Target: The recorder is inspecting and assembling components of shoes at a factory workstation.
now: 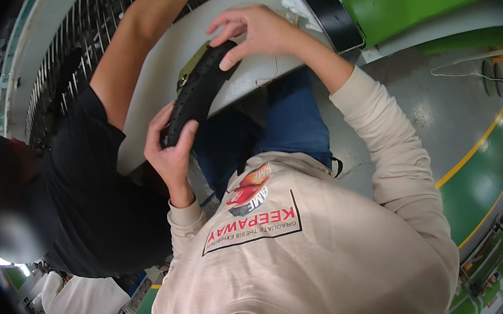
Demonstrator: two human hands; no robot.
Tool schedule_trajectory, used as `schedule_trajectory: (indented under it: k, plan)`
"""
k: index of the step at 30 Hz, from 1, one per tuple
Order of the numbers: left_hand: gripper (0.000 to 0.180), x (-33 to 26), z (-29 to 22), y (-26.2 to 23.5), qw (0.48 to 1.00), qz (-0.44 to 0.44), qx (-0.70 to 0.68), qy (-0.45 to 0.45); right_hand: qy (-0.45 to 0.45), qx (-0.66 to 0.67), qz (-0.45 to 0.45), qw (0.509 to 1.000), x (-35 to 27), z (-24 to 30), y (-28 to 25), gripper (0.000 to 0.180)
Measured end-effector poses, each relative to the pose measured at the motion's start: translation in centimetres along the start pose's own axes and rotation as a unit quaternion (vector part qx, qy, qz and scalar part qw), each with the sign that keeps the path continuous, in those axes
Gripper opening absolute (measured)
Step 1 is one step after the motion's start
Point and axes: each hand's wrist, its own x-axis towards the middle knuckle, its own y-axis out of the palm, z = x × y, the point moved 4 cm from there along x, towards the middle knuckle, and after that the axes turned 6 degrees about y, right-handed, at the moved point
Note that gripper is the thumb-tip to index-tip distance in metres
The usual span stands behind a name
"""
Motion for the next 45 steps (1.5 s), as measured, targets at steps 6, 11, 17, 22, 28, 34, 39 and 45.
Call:
schedule_trajectory:
  k: [6, 11, 17, 22, 28, 34, 39, 45]
  plan:
    - [0.058, -1.6, -4.0, -2.6, 0.995, -0.059, -0.064, -0.053, -0.060, 0.021, -0.118, 0.991, -3.6, 2.5, 1.2, 0.063]
    - [0.063, 2.6, -10.4, -1.8, 0.977, -0.102, -0.160, 0.095, -0.230, 0.129, -0.147, 0.953, -5.7, 9.5, 2.2, 0.059]
    - [0.054, 4.6, -11.2, 0.3, 0.969, -0.061, -0.165, 0.172, -0.272, 0.142, -0.095, 0.947, -6.3, 13.0, 3.3, 0.039]
    - [0.046, 4.9, -10.9, 0.7, 0.965, -0.064, -0.193, 0.167, -0.244, 0.210, -0.072, 0.944, -6.7, 11.9, 3.8, 0.042]
    - [0.041, 5.2, -10.5, 0.7, 0.959, -0.066, -0.214, 0.177, -0.226, 0.292, -0.040, 0.928, -5.7, 10.5, 4.0, 0.041]
    - [0.041, 5.1, -10.3, 0.8, 0.960, -0.079, -0.202, 0.178, -0.232, 0.265, -0.056, 0.934, -5.9, 12.0, 4.3, 0.029]
    - [0.040, 4.9, -10.9, 1.9, 0.964, -0.084, -0.203, 0.147, -0.247, 0.235, -0.112, 0.933, -6.8, 13.1, 4.3, 0.028]
    - [0.036, 5.5, -10.8, 2.2, 0.961, -0.078, -0.223, 0.141, -0.235, 0.236, -0.109, 0.937, -6.5, 13.4, 3.8, 0.025]
